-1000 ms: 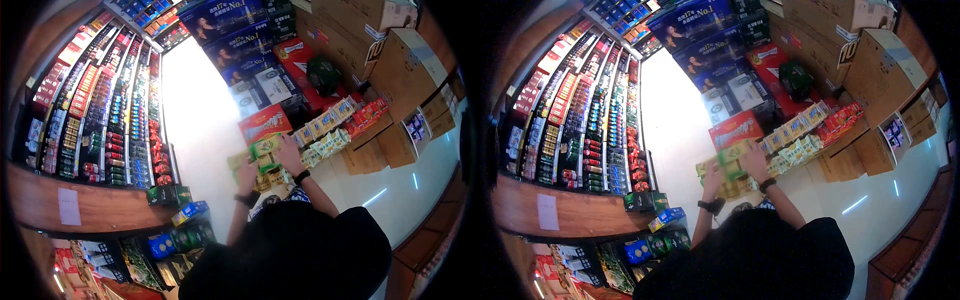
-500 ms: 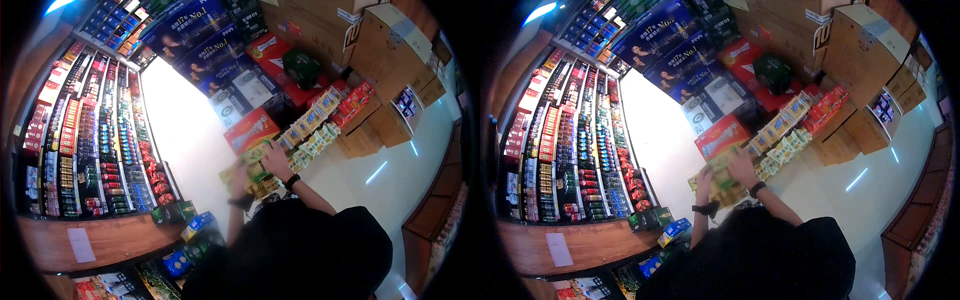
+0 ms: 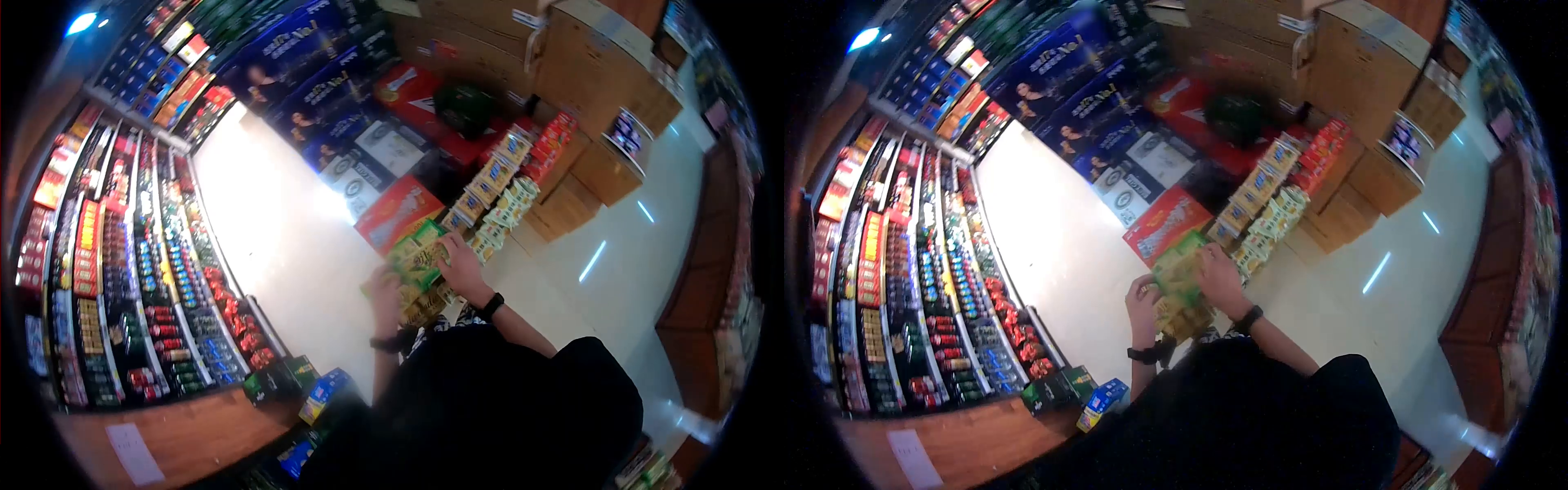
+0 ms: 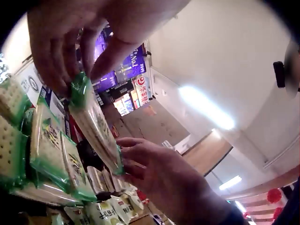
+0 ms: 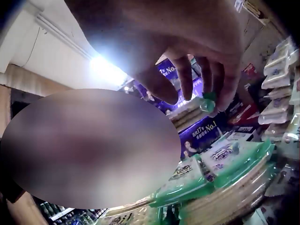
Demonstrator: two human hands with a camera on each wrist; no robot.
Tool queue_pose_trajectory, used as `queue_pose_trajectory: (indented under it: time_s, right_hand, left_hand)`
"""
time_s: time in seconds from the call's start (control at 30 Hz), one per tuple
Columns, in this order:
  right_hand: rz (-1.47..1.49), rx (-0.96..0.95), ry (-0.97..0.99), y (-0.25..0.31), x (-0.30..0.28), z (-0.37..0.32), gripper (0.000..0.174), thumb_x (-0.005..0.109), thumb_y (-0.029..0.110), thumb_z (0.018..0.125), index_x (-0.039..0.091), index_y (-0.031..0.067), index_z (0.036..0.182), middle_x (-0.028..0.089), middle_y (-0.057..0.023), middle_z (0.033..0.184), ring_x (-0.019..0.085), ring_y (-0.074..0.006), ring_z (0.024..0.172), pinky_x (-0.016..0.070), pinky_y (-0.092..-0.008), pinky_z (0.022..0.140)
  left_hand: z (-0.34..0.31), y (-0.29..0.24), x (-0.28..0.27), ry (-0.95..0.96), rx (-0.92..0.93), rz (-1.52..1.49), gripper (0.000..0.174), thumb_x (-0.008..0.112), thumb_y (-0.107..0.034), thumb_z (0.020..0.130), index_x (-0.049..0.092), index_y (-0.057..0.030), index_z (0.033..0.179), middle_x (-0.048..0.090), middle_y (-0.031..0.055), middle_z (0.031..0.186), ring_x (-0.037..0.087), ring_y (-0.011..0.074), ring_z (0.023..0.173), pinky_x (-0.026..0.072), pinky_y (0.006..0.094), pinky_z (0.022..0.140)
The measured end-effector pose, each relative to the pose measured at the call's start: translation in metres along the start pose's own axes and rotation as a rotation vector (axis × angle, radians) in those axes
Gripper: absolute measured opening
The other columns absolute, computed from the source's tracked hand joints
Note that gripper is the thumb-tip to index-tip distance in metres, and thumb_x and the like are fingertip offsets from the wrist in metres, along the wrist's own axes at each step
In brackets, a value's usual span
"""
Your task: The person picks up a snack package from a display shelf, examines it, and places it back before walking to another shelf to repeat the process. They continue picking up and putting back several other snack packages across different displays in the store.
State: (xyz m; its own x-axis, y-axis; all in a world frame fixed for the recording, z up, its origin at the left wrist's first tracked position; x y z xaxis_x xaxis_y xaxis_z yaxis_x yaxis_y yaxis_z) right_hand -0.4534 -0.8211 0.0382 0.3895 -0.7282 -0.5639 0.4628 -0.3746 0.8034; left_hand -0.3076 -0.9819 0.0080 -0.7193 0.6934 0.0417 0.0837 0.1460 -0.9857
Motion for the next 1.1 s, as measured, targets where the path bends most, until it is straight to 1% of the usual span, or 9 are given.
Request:
queue_pose_trajectory:
  time_s: [0.13, 0.23, 0.3, 0.4, 0.53, 0.63, 0.77, 0.93, 1.1]
  right_hand:
    - [0.062, 0.040, -0.145, 0.010, -0.022, -0.057, 0.027, 0.064, 0.004, 0.085, 0.060, 0.0039, 0.111, 0.059, -0.0142, 0.109, 0.064, -0.0322, 0.091, 0.0533, -0.0375, 0.076]
    - [0.207, 0.310, -0.160, 0.001, -0.033, -0.113, 0.024, 0.066, 0.005, 0.086, 0.063, 0.0038, 0.109, 0.062, -0.0133, 0.105, 0.066, -0.0273, 0.081, 0.0531, -0.0363, 0.072]
    - [0.209, 0.397, -0.272, 0.005, -0.048, -0.159, 0.024, 0.067, 0.003, 0.085, 0.063, 0.0037, 0.108, 0.063, -0.0123, 0.104, 0.066, -0.0241, 0.076, 0.0527, -0.0336, 0.068]
    - [0.175, 0.442, -0.396, 0.013, -0.074, -0.218, 0.023, 0.066, 0.000, 0.085, 0.063, 0.0036, 0.107, 0.063, -0.0115, 0.103, 0.066, -0.0228, 0.075, 0.0529, -0.0324, 0.066]
    - [0.206, 0.477, -0.581, 0.015, -0.104, -0.291, 0.020, 0.064, -0.003, 0.085, 0.061, 0.0028, 0.104, 0.062, -0.0107, 0.103, 0.066, -0.0223, 0.075, 0.0539, -0.0317, 0.066]
    - [0.147, 0.546, -0.681, 0.023, -0.138, -0.342, 0.019, 0.064, -0.002, 0.085, 0.061, 0.0028, 0.103, 0.063, -0.0107, 0.104, 0.066, -0.0221, 0.075, 0.0544, -0.0312, 0.067]
    - [0.077, 0.581, -0.805, 0.019, -0.177, -0.407, 0.019, 0.064, -0.002, 0.085, 0.062, 0.0033, 0.103, 0.063, -0.0103, 0.104, 0.066, -0.0218, 0.076, 0.0538, -0.0302, 0.067]
    - [0.043, 0.629, -0.931, 0.001, -0.232, -0.517, 0.020, 0.064, -0.002, 0.084, 0.062, 0.0037, 0.103, 0.062, -0.0095, 0.103, 0.066, -0.0207, 0.077, 0.0533, -0.0303, 0.069]
    - [-0.035, 0.722, -1.060, -0.029, -0.294, -0.646, 0.022, 0.065, 0.003, 0.083, 0.062, 0.0059, 0.104, 0.062, -0.0110, 0.101, 0.066, -0.0254, 0.077, 0.0537, -0.0351, 0.070]
  left_hand:
    - [-0.022, 0.009, -0.014, 0.162, -0.048, 0.087, 0.025, 0.060, -0.002, 0.091, 0.061, 0.0010, 0.117, 0.062, 0.0060, 0.108, 0.061, 0.0138, 0.098, 0.0519, 0.0290, 0.085]
    - [-0.045, 0.009, -0.005, 0.306, -0.084, 0.115, 0.025, 0.062, -0.003, 0.092, 0.061, -0.0003, 0.117, 0.061, 0.0042, 0.107, 0.058, 0.0121, 0.099, 0.0507, 0.0277, 0.084]
    - [-0.060, 0.009, 0.007, 0.437, -0.079, 0.200, 0.025, 0.063, -0.002, 0.092, 0.061, -0.0015, 0.117, 0.060, 0.0029, 0.107, 0.056, 0.0115, 0.099, 0.0501, 0.0274, 0.085]
    - [-0.073, 0.054, 0.026, 0.615, -0.082, 0.131, 0.026, 0.065, -0.001, 0.091, 0.062, -0.0031, 0.116, 0.060, 0.0018, 0.106, 0.056, 0.0106, 0.100, 0.0497, 0.0262, 0.084]
    - [-0.127, 0.038, 0.077, 0.787, -0.228, 0.009, 0.026, 0.066, 0.001, 0.090, 0.062, -0.0044, 0.115, 0.061, 0.0011, 0.107, 0.059, 0.0100, 0.099, 0.0506, 0.0258, 0.084]
    - [-0.169, 0.025, 0.121, 0.988, -0.195, 0.080, 0.025, 0.066, 0.001, 0.090, 0.062, -0.0045, 0.114, 0.063, 0.0010, 0.105, 0.060, 0.0106, 0.097, 0.0511, 0.0267, 0.084]
    - [-0.227, 0.026, 0.172, 1.096, -0.152, 0.202, 0.025, 0.067, -0.001, 0.090, 0.062, -0.0048, 0.114, 0.063, 0.0005, 0.103, 0.060, 0.0103, 0.096, 0.0507, 0.0266, 0.084]
    - [-0.332, 0.046, 0.244, 1.236, -0.138, 0.287, 0.025, 0.068, -0.003, 0.090, 0.062, -0.0056, 0.114, 0.062, -0.0003, 0.102, 0.059, 0.0097, 0.093, 0.0496, 0.0264, 0.082]
    - [-0.458, 0.087, 0.319, 1.407, -0.196, 0.310, 0.021, 0.067, -0.006, 0.092, 0.061, -0.0031, 0.112, 0.062, 0.0022, 0.105, 0.060, 0.0117, 0.094, 0.0495, 0.0272, 0.083]
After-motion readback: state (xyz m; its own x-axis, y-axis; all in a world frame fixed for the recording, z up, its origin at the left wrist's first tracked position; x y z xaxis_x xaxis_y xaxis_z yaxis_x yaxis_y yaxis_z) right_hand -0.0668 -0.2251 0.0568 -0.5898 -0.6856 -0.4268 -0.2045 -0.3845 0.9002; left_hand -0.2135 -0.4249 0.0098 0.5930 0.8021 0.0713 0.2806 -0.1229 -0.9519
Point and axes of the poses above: each hand's wrist, its own z-axis towards the middle knuckle, its own x-axis out of the palm, y = z × x, the point moved 9 cm from there along z, towards the middle knuckle
